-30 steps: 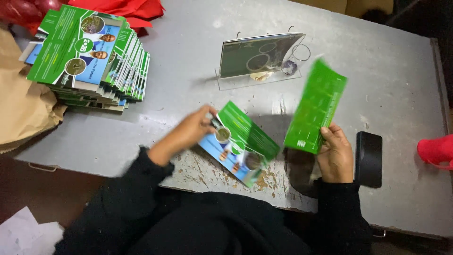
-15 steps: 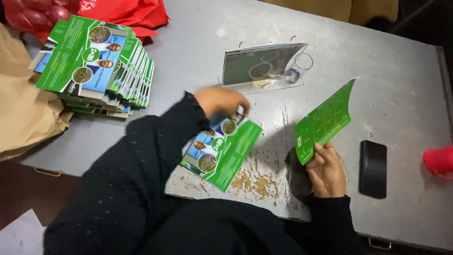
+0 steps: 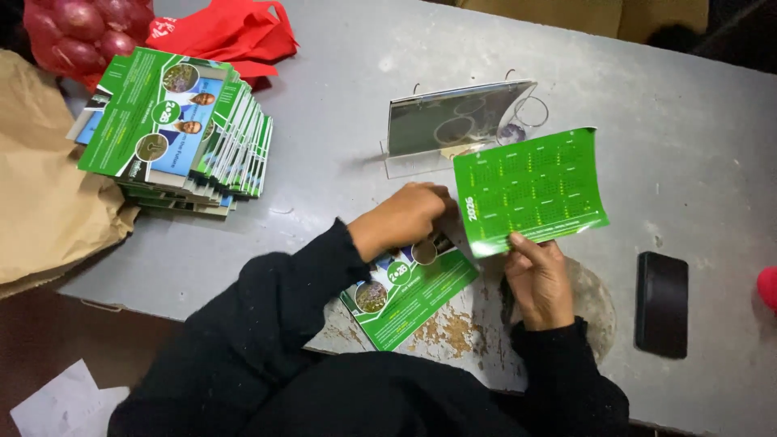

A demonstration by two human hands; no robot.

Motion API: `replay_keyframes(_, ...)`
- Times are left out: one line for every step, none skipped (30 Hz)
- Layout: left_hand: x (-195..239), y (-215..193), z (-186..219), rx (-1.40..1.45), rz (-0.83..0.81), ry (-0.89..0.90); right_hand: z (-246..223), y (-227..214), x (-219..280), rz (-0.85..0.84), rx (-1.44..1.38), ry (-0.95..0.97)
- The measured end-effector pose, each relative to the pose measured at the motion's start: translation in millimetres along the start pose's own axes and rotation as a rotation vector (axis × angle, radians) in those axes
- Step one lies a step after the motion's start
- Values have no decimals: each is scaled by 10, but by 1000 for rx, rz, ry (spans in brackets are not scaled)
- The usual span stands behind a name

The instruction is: Assembling desk calendars by aligning printed sheets with a metal spiral binding stand.

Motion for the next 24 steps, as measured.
replay_keyframes(0,-47,-198,76,165,-47,-7,112,-25,-9,14,4)
replay_keyframes(21,-84,-403,152,331,-92,-14,224,-50,-17,29,9)
replay_keyframes(42,-126,-402,148,326,-89,9,226,-87,-13,24,5)
replay_keyframes(177,-282,-525,397,553,-123,38,242,-124,-27,43,7)
replay_keyframes(348,-349,-661,655,783,-165,72,251,-154,-44,67,19)
replay_keyframes(390,-418,-647,657,782,-170,99,310,-162,-43,67,25)
replay_keyframes(481,-477,-712,810,862,-198,113,384,-191,-54,63,25)
replay_keyframes(575,-523,-772,963,941,-223,126,463,-216,-64,58,26)
replay_keyframes(586,-548,-784,961,953,-224,242,342,-295,-75,62,27)
replay_keyframes(602,-583,-791,955,979,-218,356,211,-377,-75,52,31)
replay_keyframes(609,-612,-792,949,995,-210,475,71,-439,-67,38,32)
replay_keyframes(604,-626,-816,947,997,-208,441,165,-443,-70,38,30)
replay_keyframes(594,-635,-825,940,1003,-195,412,241,-426,-64,42,32)
replay_keyframes(580,-642,-834,934,1008,-183,382,312,-411,-59,45,33)
replay_keyframes(570,-646,-849,934,1006,-180,391,325,-422,-56,45,31)
replay_keyframes(570,-650,-873,936,1018,-187,403,340,-433,-57,42,29)
replay_keyframes(574,-646,-895,940,1030,-196,417,351,-439,-57,39,29)
replay_keyframes(560,-664,-889,941,1028,-195,430,346,-451,-54,39,29)
replay_keyframes(572,-683,-888,951,1052,-189,450,341,-463,-50,39,34)
replay_keyframes(586,-701,-888,961,1077,-182,470,338,-474,-46,38,40)
replay_keyframes(583,-730,-886,961,1080,-185,488,344,-505,-48,40,43)
replay_keyframes(583,-762,-882,960,1090,-181,501,352,-535,-53,34,40)
replay_keyframes(574,-801,-876,958,1094,-175,514,358,-562,-55,25,33)
replay_keyframes(558,-824,-891,957,1092,-175,558,319,-607,-53,23,32)
Point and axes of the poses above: each hand's wrist, its own x-axis away from the middle knuckle, its own y-axis out of the palm, z = x × y, the point moved 8 cm from there along -x, towards the middle knuckle, and after that the axes turned 11 degrees about -z, right-handed, at the moved point
